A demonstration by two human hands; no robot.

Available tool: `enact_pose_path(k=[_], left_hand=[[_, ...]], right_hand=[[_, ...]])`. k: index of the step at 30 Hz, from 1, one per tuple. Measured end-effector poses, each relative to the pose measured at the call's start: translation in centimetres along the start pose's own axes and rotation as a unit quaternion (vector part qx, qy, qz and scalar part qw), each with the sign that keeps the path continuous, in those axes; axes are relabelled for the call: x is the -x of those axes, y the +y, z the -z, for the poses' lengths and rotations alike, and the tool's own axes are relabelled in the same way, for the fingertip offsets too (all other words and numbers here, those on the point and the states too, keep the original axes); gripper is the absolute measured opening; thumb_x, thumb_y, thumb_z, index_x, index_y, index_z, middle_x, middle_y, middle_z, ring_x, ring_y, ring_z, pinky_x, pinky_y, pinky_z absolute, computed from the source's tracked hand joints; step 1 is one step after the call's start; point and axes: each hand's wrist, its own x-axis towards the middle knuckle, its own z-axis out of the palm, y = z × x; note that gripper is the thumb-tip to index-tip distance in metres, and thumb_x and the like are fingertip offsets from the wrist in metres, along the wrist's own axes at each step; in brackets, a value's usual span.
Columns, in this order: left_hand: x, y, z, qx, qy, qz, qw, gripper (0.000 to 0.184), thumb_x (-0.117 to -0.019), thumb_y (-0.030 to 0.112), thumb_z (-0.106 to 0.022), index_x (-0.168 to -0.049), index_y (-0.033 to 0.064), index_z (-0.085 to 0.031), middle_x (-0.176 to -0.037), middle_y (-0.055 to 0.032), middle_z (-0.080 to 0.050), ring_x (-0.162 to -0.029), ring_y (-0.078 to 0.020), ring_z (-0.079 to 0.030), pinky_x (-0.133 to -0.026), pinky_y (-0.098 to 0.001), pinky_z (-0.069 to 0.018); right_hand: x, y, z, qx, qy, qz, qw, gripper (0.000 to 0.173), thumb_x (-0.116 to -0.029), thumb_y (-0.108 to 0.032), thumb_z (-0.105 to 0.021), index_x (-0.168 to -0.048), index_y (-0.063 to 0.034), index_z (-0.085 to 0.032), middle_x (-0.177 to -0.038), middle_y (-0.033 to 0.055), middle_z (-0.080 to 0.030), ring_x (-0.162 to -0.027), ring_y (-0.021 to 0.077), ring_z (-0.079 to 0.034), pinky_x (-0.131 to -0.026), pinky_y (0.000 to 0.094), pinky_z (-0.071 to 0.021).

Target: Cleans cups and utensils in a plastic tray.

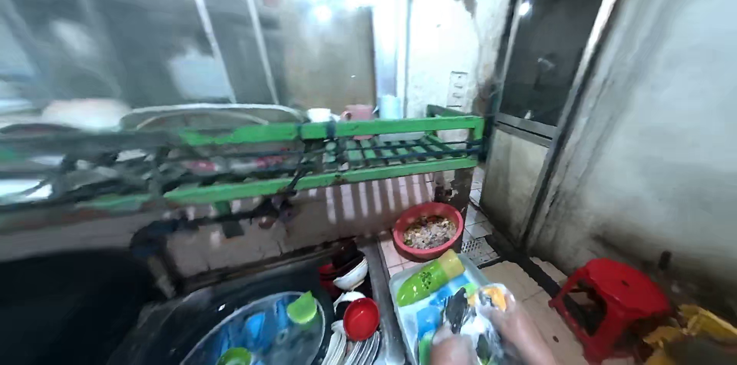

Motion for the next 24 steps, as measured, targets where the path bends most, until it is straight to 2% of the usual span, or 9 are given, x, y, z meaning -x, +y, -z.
enact_pose_path(k=[4,8,11,13,15,17,19,21,24], left_hand=[[-0.2,-0.5,0.1,0.061,0.002,-0.025,0.998,0.016,-0.1007,0.007,-0.059,-0.112,-0.0037,-0.055,-0.063,-0.0036,-0.054,-0.048,-0.0095,-0.052,-0.046,-0.0237,-0.0455],[-0.1,-0.6,0.2,0.053,0.017,-0.031,0.998,0.007,-0.0998,0.004,-0.059,-0.099,-0.0029,-0.057,-0.059,-0.0033,-0.053,-0.045,-0.0084,-0.051,-0.043,-0.0215,-0.0438],[0.0,-1.0,0.6,0.084,-0.014,-0.023,0.996,0.006,-0.1019,0.002,-0.052,-0.097,-0.002,-0.054,-0.058,-0.0039,-0.051,-0.043,-0.0091,-0.049,-0.04,-0.0216,-0.0431],[0.1,-0.9,0.7,0.101,-0.036,-0.018,0.994,0.008,-0.1031,0.002,-0.053,-0.097,-0.0019,-0.054,-0.057,-0.0041,-0.051,-0.041,-0.009,-0.049,-0.039,-0.0212,-0.0434],[0.5,-0.7,0.5,0.109,-0.064,-0.008,0.992,0.008,-0.1036,0.004,-0.053,-0.097,-0.0012,-0.054,-0.057,-0.004,-0.052,-0.042,-0.009,-0.051,-0.039,-0.0212,-0.0457],[1.2,-0.5,0.3,0.102,-0.088,-0.005,0.991,0.013,-0.1053,0.007,-0.053,-0.098,-0.0018,-0.057,-0.061,-0.0046,-0.056,-0.044,-0.0096,-0.052,-0.041,-0.0222,-0.0477],[1.4,-0.7,0.5,0.097,-0.108,-0.004,0.989,0.018,-0.108,0.012,-0.048,-0.102,-0.0021,-0.058,-0.068,-0.006,-0.059,-0.045,-0.0096,-0.054,-0.041,-0.0222,-0.0489],[1.4,-1.2,0.8,0.105,-0.109,-0.001,0.989,0.019,-0.1087,0.013,-0.047,-0.101,-0.0017,-0.057,-0.067,-0.006,-0.059,-0.045,-0.0091,-0.054,-0.041,-0.0214,-0.0482],[0.9,-1.1,0.3,0.118,-0.086,-0.021,0.989,0.02,-0.1083,0.012,-0.048,-0.097,-0.0025,-0.056,-0.06,-0.0052,-0.054,-0.042,-0.0088,-0.05,-0.039,-0.0208,-0.046]], right_hand=[[-0.4,-0.1,0.2,0.02,-0.023,0.02,0.999,0.065,-0.101,-0.033,-0.064,-0.152,0.0001,-0.041,-0.143,0.025,-0.056,-0.136,0.0367,-0.053,-0.116,0.0508,-0.0391],[-0.2,-0.1,0.4,0.071,-0.097,0.068,0.99,0.061,-0.1021,-0.028,-0.061,-0.154,-0.0024,-0.04,-0.141,0.0283,-0.056,-0.133,0.0426,-0.054,-0.112,0.0588,-0.0406],[-1.7,0.9,2.1,-0.021,-0.005,0.067,0.997,0.055,-0.1029,-0.036,-0.06,-0.148,-0.0072,-0.047,-0.135,0.0232,-0.061,-0.127,0.0382,-0.059,-0.109,0.0568,-0.0448],[-2.9,1.7,2.6,-0.15,0.05,0.062,0.985,0.063,-0.0982,-0.041,-0.068,-0.148,-0.0075,-0.048,-0.134,0.0221,-0.062,-0.124,0.0355,-0.061,-0.108,0.0542,-0.0463],[-2.1,1.5,3.1,-0.169,0.005,0.044,0.985,0.072,-0.0951,-0.047,-0.07,-0.15,-0.0083,-0.044,-0.137,0.0217,-0.059,-0.126,0.0343,-0.059,-0.109,0.0537,-0.0447],[-0.3,0.7,3.8,-0.095,-0.062,0.064,0.991,0.064,-0.0987,-0.041,-0.067,-0.148,-0.0042,-0.048,-0.139,0.0242,-0.057,-0.13,0.0367,-0.055,-0.112,0.0546,-0.0404],[-0.1,1.1,4.4,-0.094,-0.039,0.079,0.992,0.053,-0.1009,-0.034,-0.065,-0.144,-0.0043,-0.054,-0.136,0.0231,-0.061,-0.128,0.0354,-0.058,-0.111,0.0525,-0.0418],[-1.0,2.3,4.8,-0.207,0.045,0.043,0.976,0.049,-0.099,-0.03,-0.069,-0.139,-0.004,-0.057,-0.124,0.0217,-0.066,-0.115,0.0335,-0.065,-0.103,0.0523,-0.0494],[-1.5,3.0,3.4,-0.414,0.096,-0.033,0.904,0.061,-0.0942,-0.028,-0.075,-0.143,-0.0038,-0.05,-0.121,0.0211,-0.066,-0.108,0.0316,-0.066,-0.095,0.0517,-0.0537]])
